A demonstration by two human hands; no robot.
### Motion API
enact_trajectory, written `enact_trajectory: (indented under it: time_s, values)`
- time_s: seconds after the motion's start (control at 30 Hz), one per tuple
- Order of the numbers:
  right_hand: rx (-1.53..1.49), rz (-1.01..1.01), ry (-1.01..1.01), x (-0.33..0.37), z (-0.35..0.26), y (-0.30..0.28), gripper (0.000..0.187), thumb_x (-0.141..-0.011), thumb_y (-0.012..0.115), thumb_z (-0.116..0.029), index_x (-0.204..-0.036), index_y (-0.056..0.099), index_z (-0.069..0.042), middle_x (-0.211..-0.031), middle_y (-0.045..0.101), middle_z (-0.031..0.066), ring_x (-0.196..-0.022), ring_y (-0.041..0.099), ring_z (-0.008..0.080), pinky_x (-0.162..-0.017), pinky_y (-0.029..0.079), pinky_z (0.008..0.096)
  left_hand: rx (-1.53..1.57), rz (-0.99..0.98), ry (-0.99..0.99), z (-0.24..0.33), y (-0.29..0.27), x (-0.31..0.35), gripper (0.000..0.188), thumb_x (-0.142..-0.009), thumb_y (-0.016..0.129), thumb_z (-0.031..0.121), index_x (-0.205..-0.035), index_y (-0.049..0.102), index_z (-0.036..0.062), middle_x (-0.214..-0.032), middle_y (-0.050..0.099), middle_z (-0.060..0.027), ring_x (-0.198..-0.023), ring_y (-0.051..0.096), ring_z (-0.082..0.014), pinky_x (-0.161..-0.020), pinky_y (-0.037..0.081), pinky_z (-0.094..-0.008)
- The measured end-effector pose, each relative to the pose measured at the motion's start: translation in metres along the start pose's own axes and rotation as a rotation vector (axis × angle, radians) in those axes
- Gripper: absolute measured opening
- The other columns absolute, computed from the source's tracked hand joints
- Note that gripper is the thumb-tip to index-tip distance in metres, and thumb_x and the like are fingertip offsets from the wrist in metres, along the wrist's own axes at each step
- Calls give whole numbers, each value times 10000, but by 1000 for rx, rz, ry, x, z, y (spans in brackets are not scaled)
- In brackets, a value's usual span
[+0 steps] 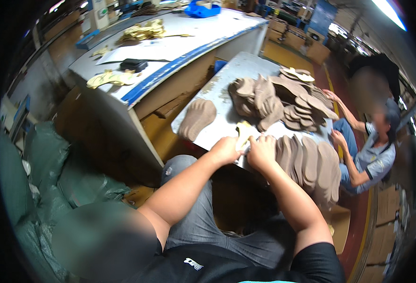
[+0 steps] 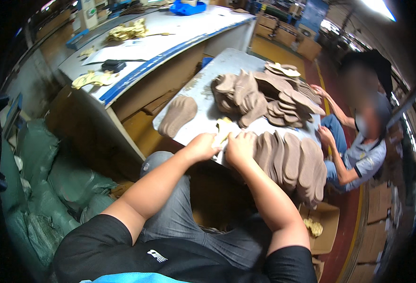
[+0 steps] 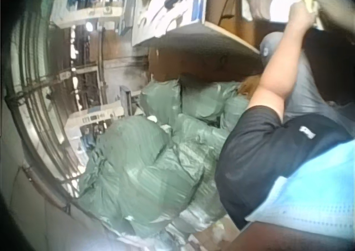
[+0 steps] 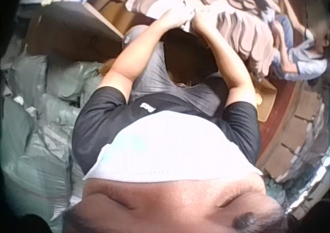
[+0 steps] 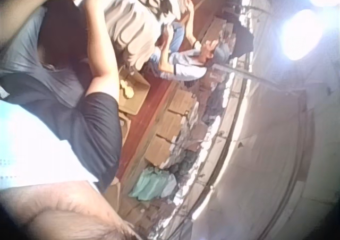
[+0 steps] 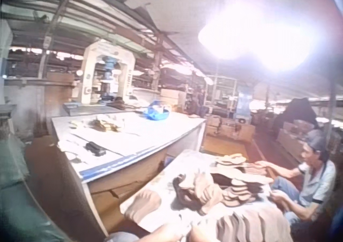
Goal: The person marks the edges of shoe insoles using a pen-like tool, flipping each insole to mark both sides. They handle multiple insoles one at a time, placing marked pieces aside and continuing the process.
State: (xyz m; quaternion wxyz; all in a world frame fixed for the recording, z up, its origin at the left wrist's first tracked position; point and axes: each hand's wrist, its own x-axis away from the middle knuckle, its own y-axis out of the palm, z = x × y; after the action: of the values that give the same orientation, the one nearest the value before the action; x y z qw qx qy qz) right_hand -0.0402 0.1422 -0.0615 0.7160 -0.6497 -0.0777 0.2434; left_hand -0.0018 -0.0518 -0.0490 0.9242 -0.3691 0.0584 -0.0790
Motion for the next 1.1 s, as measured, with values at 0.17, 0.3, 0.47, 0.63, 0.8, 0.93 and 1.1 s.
enact_trajectory:
  time_s: [0.17,0.3,0.47,0.63,0.8,0.93,1.1]
  values:
    - [-75,-10,-98,21,3,-47,669,-878,827,-228,-1495,642,-46,-1511,619,277,-1481,507,499,-1255,384,669,-93,-56,4,-12,-8,12,563,-986,836,342,-1372,702,-45,-1385,716,-325,-1317,688,-465,-1112,566,-521]
    - [-146,-197,-287,19,30,-88,602,-885,837,-235,-1435,666,-60,-1455,667,205,-1447,543,456,-1214,425,663,-279,-47,-19,-5,-6,24,717,-1016,803,378,-1569,564,-12,-1668,489,-352,-1556,437,-593,-1234,426,-713]
    - [-27,-408,-836,-78,68,-136,314,-875,794,-249,-1132,765,-72,-1106,786,105,-1181,728,308,-1069,534,523,-272,-43,31,23,2,17,760,-1040,771,360,-1651,493,3,-1797,287,-326,-1659,199,-634,-1257,286,-819]
    - [-150,-225,-1128,-195,27,-172,274,-901,771,-213,-1112,731,-43,-1024,743,117,-1057,739,331,-959,585,456,-245,239,164,-11,11,-23,652,-1032,772,420,-1525,596,32,-1644,515,-211,-1570,389,-506,-1220,377,-768]
    - [-344,26,-1346,-233,21,-202,249,-906,736,-154,-1131,751,-49,-943,706,59,-968,727,260,-884,571,402,9,397,54,-35,-14,-54,374,-944,820,282,-1217,750,37,-1326,733,-205,-1390,625,-419,-1232,436,-594]
    - [-589,-100,-1246,-239,44,-222,287,-868,836,-136,-1131,773,-41,-1028,772,79,-940,744,281,-835,571,426,-20,563,10,-30,-16,-47,391,-932,834,202,-1297,769,76,-1363,772,-87,-1334,678,-332,-1154,508,-480]
    - [-829,-238,-883,-229,30,-244,310,-849,851,-53,-1147,771,-18,-984,754,143,-910,731,366,-808,573,458,4,555,-33,7,-10,-16,392,-989,787,177,-1374,744,120,-1344,769,-32,-1345,664,-290,-1174,461,-538]
